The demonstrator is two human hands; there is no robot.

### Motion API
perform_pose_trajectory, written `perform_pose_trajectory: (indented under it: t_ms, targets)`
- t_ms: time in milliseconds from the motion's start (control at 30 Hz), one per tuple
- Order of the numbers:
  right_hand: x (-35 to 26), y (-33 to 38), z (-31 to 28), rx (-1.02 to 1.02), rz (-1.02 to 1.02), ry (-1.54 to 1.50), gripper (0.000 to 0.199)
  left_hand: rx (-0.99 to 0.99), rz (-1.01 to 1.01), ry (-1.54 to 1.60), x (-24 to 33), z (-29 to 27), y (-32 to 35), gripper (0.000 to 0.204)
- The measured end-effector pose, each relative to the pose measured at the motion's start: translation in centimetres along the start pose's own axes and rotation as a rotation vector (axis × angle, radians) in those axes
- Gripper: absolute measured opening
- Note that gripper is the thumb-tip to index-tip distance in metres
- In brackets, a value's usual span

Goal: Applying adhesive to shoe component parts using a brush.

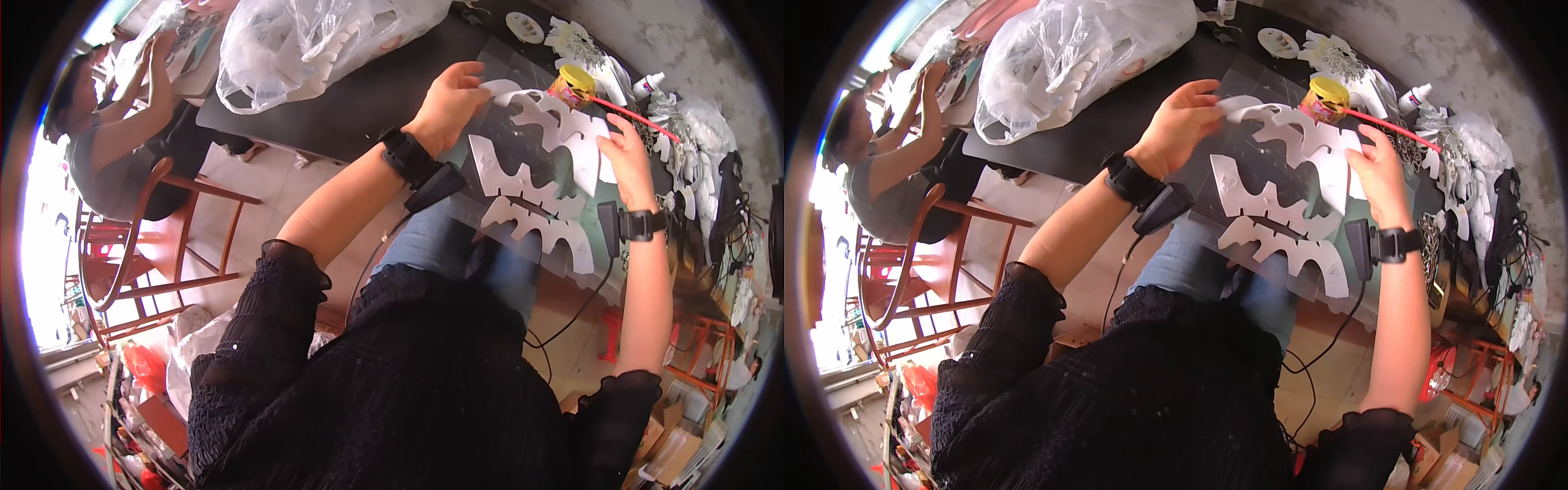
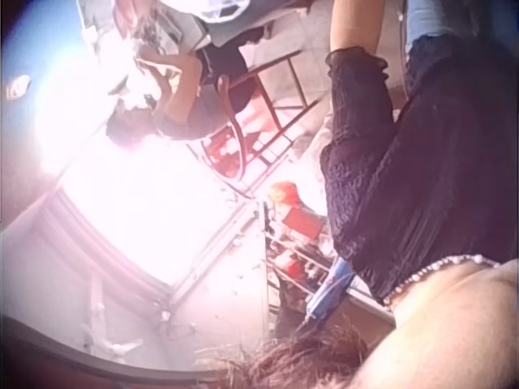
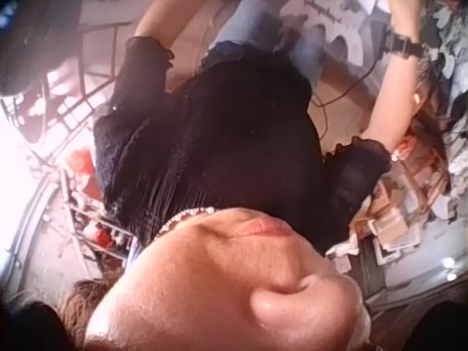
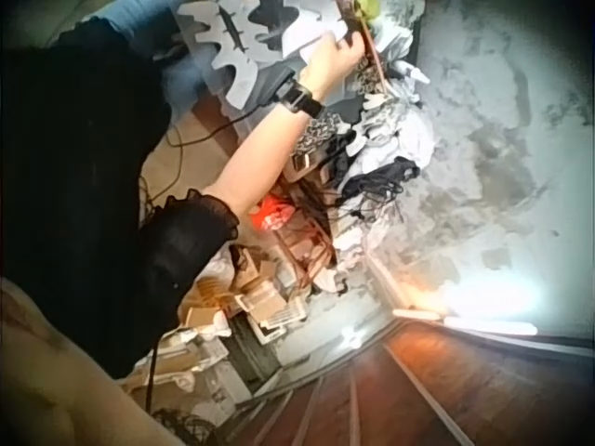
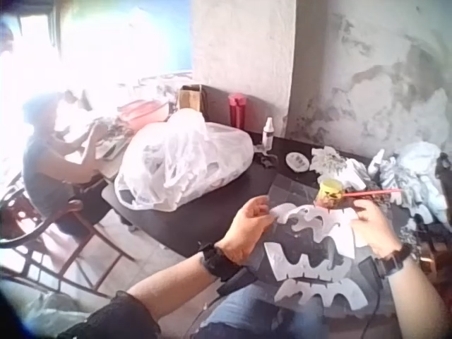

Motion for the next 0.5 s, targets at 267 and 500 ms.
perform_pose_trajectory:
  t_ms: [267,500]
  targets:
    - [2.6,3.7,-1.0,-0.300,0.032,0.543,0.035,-0.299,0.630,-1.290,-3.2,0.8,4.1,0.048]
    - [2.0,6.6,1.6,-0.428,-0.166,0.535,0.042,-0.494,0.361,-1.473,-3.6,0.9,3.2,0.042]
Point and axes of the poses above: each hand's wrist, its own y-axis away from the middle knuckle, its own z-axis out of the palm, x = y × z, the point moved 3 cm from there along -y, towards the middle knuckle, and after that the axes turned 9 degrees about -z, right-handed, at the moved point
